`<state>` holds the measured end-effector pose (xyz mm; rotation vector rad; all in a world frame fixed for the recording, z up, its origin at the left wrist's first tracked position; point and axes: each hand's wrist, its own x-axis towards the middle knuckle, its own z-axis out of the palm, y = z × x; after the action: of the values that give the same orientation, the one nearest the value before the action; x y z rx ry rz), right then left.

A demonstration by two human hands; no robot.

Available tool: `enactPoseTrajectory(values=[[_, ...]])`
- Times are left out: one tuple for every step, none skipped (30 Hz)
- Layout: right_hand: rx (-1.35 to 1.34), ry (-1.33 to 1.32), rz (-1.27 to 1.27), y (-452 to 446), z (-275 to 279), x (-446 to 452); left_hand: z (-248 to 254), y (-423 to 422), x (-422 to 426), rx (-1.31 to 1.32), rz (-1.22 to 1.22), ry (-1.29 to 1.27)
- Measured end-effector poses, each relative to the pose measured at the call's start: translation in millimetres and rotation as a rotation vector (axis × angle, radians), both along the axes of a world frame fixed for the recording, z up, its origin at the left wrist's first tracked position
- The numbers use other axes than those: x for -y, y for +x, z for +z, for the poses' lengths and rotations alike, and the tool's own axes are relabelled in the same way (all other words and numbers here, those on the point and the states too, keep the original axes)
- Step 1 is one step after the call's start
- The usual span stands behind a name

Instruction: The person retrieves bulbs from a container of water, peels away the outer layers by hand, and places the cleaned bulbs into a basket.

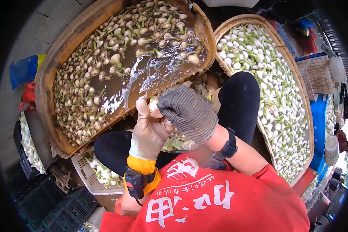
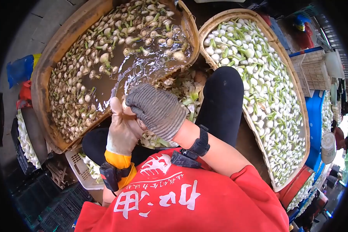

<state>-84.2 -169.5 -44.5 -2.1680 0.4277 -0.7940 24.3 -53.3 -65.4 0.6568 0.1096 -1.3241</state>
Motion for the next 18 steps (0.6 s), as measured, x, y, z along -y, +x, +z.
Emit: enactPoseTrajectory(values=[[-0.038, -0.039, 0.032, -4, 0, -4, -2, -2, -4, 0.007, 0.005, 0.072], [-0.075, -0.076, 0.066, -6, -1, -7, -3, -4, -7, 0.016, 0.010, 0.146], [-0.034, -0.114, 0.049, -5, -3, -10, 7, -9, -5, 0.079, 0.033, 0.170], [-0.032, -0.122, 0.052, -6, -3, -13, 12, -11, -7, 0.081, 0.036, 0.162], [-0.068, -0.099, 0.053, -6, 0, -16, 16, -13, -9, 0.187, 0.034, 0.208], [-0.106, -0.078, 0.054, -7, 3, -18, 18, -15, -11, 0.293, 0.032, 0.254], [-0.105, -0.084, 0.057, -8, 6, -20, 19, -16, -14, 0.293, 0.036, 0.248], [-0.118, -0.022, 0.074, -8, 9, -22, 20, -15, -18, 0.337, 0.007, 0.220], [-0.128, 0.040, 0.094, -8, 12, -24, 24, -15, -21, 0.383, -0.020, 0.192], [-0.126, 0.035, 0.100, -9, 15, -26, 30, -17, -25, 0.385, -0.012, 0.189], [-0.097, 0.097, 0.079, -9, 18, -27, 40, -19, -29, 0.387, -0.050, 0.175], [-0.067, 0.158, 0.056, -10, 22, -28, 46, -21, -33, 0.391, -0.090, 0.160], [-0.017, 0.103, 0.016, -6, 29, -23, 34, -17, -40, 0.371, -0.157, 0.030], [0.019, 0.078, -0.044, -1, 34, -15, 37, -17, -46, 0.374, -0.154, 0.027], [0.041, 0.002, -0.150, 6, 33, -2, 49, -18, -49, 0.324, -0.197, 0.002], [0.062, -0.074, -0.256, 13, 28, 14, 56, -18, -52, 0.274, -0.239, -0.024], [0.065, -0.089, -0.351, 17, 20, 35, 57, -19, -56, 0.274, -0.240, -0.031], [0.069, -0.103, -0.444, 18, 10, 55, 57, -20, -59, 0.279, -0.234, -0.037]])
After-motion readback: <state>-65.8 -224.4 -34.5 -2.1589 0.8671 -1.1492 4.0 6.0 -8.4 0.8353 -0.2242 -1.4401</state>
